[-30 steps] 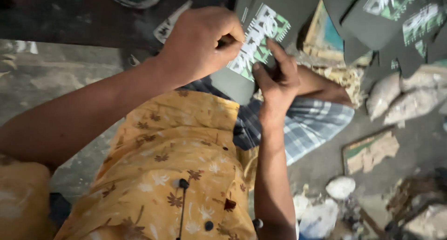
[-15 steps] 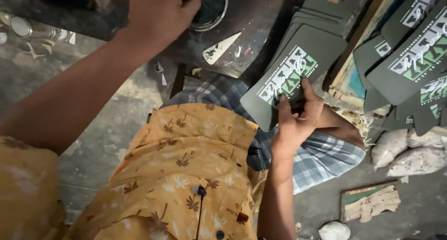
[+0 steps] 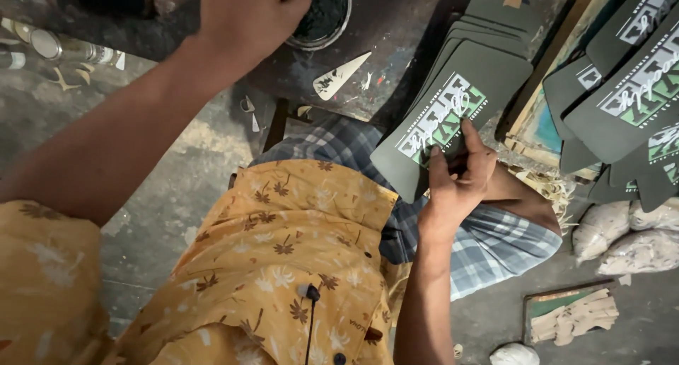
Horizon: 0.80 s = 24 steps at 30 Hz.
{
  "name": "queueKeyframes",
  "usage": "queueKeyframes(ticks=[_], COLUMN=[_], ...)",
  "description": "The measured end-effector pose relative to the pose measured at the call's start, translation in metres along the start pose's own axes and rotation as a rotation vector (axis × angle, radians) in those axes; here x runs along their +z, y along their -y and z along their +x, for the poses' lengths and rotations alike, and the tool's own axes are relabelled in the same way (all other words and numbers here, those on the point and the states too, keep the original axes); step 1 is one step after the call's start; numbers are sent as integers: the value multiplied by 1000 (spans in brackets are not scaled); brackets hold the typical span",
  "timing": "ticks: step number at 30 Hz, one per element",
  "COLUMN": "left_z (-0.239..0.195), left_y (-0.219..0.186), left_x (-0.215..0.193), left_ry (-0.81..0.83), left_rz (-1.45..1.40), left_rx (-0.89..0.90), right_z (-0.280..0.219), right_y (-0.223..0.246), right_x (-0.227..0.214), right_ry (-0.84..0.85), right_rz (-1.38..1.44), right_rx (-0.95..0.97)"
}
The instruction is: The person is applying glue or ink to the edges of printed material pieces using a small tool.
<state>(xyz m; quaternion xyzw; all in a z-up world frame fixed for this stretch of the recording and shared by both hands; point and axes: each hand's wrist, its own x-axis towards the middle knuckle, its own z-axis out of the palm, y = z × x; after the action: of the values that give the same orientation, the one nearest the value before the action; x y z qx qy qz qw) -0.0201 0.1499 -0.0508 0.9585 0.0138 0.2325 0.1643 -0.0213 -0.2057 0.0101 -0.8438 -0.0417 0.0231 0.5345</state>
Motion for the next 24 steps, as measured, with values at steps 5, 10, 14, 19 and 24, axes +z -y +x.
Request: queueKeyframes(ticks=[5, 10, 14, 19, 24], left_z=[-7, -8, -4, -5, 10], left_y=[-7, -10, -10, -10, -28], left_x=[-24, -21, -18, -14, -40], left_ry=[27, -63, -39, -29, -67], left_rz=[-92, -96, -99, -1, -6], left_rx=[11, 76, 87, 111, 123], right_z=[0, -1, 0, 1, 2], right_y=[-3, 3, -2, -3, 2], right_x=[1, 0, 0, 1, 0], right_ry=[-3, 7, 2, 0, 16], right_rz=[20, 20, 20, 73, -35], right_rx=[10, 13, -4, 27, -8])
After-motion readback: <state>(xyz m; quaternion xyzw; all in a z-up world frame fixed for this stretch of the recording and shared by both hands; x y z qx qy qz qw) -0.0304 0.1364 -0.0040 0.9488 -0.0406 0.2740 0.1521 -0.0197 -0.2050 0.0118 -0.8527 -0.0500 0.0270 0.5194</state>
